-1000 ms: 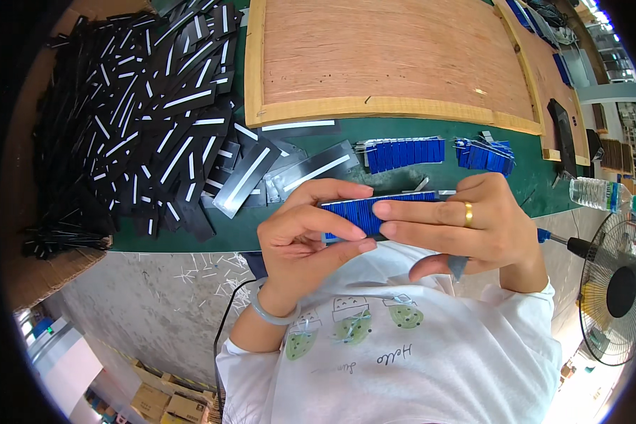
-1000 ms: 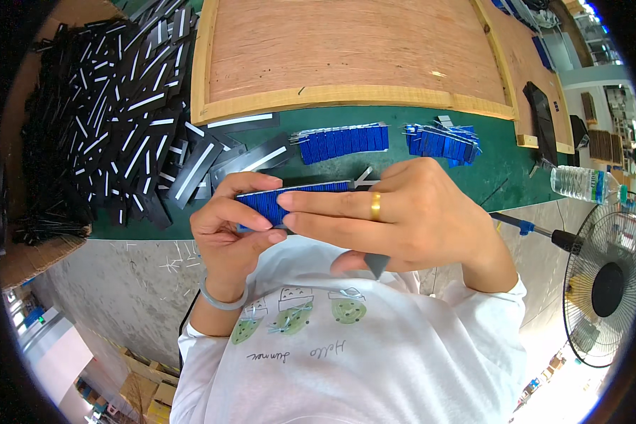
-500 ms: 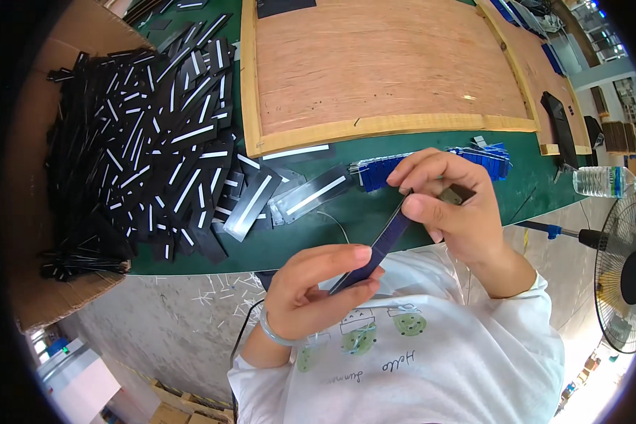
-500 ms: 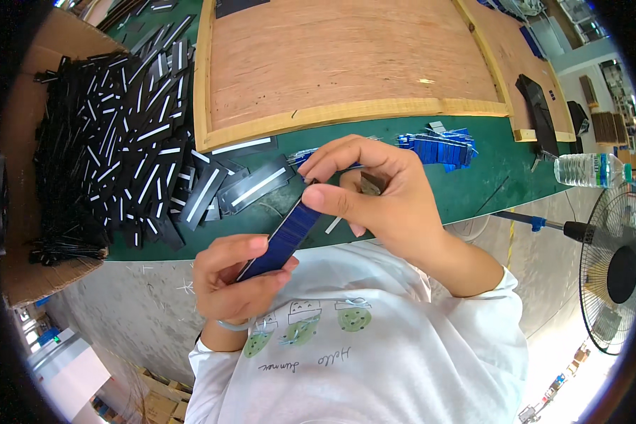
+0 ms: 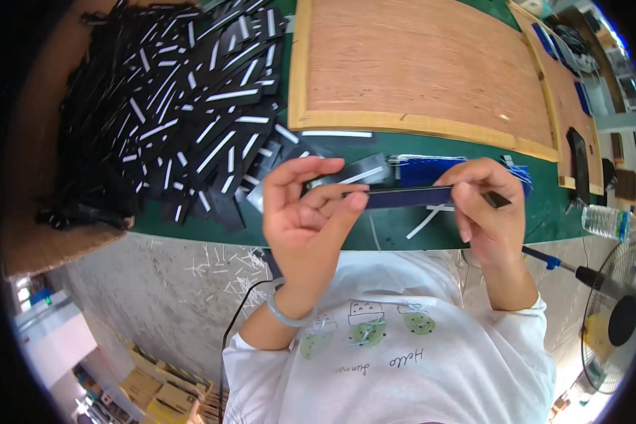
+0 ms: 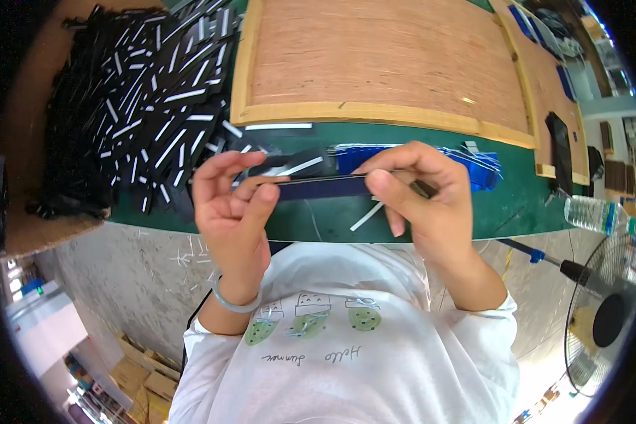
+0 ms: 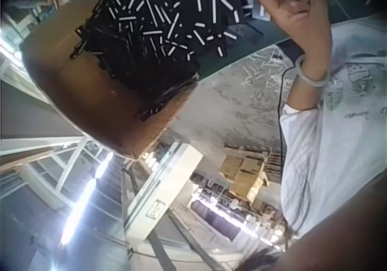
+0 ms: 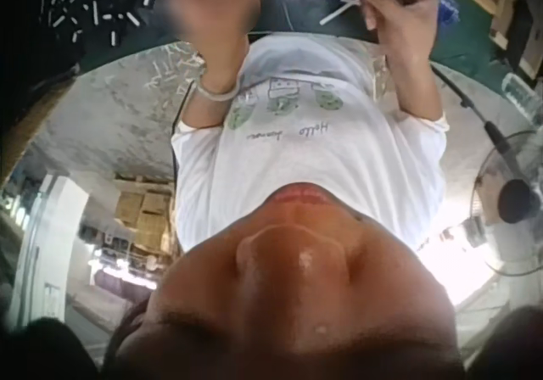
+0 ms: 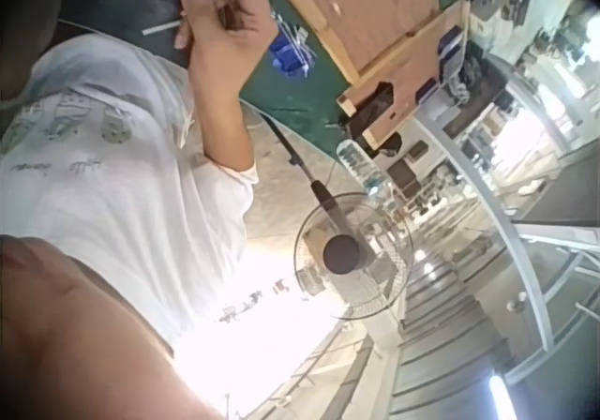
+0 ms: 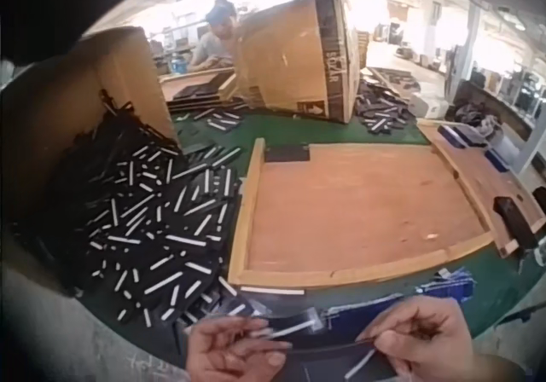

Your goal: The person is manually assembling small rectangular electronic components by placing them precisely into a wooden jig on a factory workbench.

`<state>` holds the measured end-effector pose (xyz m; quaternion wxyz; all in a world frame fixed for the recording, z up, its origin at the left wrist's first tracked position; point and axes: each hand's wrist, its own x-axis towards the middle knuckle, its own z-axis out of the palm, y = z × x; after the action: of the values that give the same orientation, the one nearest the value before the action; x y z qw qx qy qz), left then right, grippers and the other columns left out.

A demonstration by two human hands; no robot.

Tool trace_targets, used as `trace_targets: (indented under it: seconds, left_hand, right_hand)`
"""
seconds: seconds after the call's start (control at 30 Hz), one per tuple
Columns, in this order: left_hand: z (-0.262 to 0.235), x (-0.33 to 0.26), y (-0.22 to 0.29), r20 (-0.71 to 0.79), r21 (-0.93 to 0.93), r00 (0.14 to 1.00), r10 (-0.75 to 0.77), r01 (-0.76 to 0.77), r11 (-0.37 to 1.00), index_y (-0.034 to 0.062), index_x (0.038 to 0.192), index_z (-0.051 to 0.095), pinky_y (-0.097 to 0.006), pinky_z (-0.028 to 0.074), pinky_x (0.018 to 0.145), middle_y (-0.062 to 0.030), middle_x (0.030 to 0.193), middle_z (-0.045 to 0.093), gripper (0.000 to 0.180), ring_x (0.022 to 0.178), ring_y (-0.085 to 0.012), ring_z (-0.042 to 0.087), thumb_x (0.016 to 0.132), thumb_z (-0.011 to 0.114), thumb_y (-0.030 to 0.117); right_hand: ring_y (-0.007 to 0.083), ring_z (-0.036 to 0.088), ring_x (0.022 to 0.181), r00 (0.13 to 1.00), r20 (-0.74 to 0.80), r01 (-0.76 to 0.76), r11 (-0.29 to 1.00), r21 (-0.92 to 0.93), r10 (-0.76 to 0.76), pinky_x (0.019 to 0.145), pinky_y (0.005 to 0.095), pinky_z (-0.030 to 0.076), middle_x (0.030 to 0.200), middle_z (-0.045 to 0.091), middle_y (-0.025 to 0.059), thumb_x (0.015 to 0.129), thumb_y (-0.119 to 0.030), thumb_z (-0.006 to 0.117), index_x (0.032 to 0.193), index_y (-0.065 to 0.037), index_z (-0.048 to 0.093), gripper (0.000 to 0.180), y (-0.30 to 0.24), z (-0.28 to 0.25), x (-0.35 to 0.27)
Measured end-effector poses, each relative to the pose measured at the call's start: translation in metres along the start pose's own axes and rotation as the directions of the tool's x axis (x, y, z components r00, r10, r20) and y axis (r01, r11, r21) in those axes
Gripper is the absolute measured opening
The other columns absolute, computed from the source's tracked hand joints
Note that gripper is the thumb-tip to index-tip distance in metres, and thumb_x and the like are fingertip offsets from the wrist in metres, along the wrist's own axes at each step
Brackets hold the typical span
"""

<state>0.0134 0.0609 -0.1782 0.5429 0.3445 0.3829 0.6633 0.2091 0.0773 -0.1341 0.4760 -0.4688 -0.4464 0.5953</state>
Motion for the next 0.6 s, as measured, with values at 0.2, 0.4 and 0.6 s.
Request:
trace_targets:
  seconds: [0.2, 0.4, 0.6]
  left_hand:
    - [-0.017, -0.002, 0.004, 0.127, 0.231, 0.986, -0.11, 0.079, 0.97, -0.0022, 0.095, 0.068, -0.021, 0.048, 0.076, -0.01, 0.099, 0.063, 0.014, 0.086, -0.0127, 0.061, 0.082, 0.064, -0.004]
    - [-0.021, 0.0, 0.006, 0.305, -0.043, 0.884, -0.353, 0.383, 0.923, -0.0032, 0.107, 0.063, -0.028, 0.05, 0.076, -0.0166, 0.096, 0.066, 0.024, 0.09, -0.0208, 0.064, 0.086, 0.062, 0.01]
    - [-0.022, 0.0, 0.006, 0.223, 0.001, 0.972, 0.078, -0.08, 0.997, -0.0033, 0.095, 0.059, -0.029, 0.052, 0.071, -0.0182, 0.094, 0.067, 0.028, 0.086, -0.0231, 0.065, 0.071, 0.068, -0.013]
  right_hand:
    - [0.004, 0.047, 0.049, 0.987, 0.134, 0.097, 0.995, -0.032, -0.092, 0.042, 0.0151, 0.036, 0.087, 0.065, 0.0122, 0.084, -0.004, 0.064, 0.089, 0.004, 0.063, 0.01, 0.006, -0.003, 0.001]
    - [0.0175, 0.061, 0.071, 0.927, 0.276, 0.251, 0.967, 0.044, -0.253, 0.064, 0.0248, 0.049, 0.088, 0.065, 0.0197, 0.078, -0.001, 0.068, 0.086, 0.004, 0.065, 0.011, 0.005, -0.002, 0.006]
    - [0.0157, 0.06, 0.062, 0.727, 0.419, 0.607, 0.795, -0.019, -0.544, 0.052, 0.0215, 0.045, 0.086, 0.068, 0.0169, 0.075, -0.007, 0.075, 0.085, 0.0, 0.066, 0.015, 0.004, -0.002, 0.02]
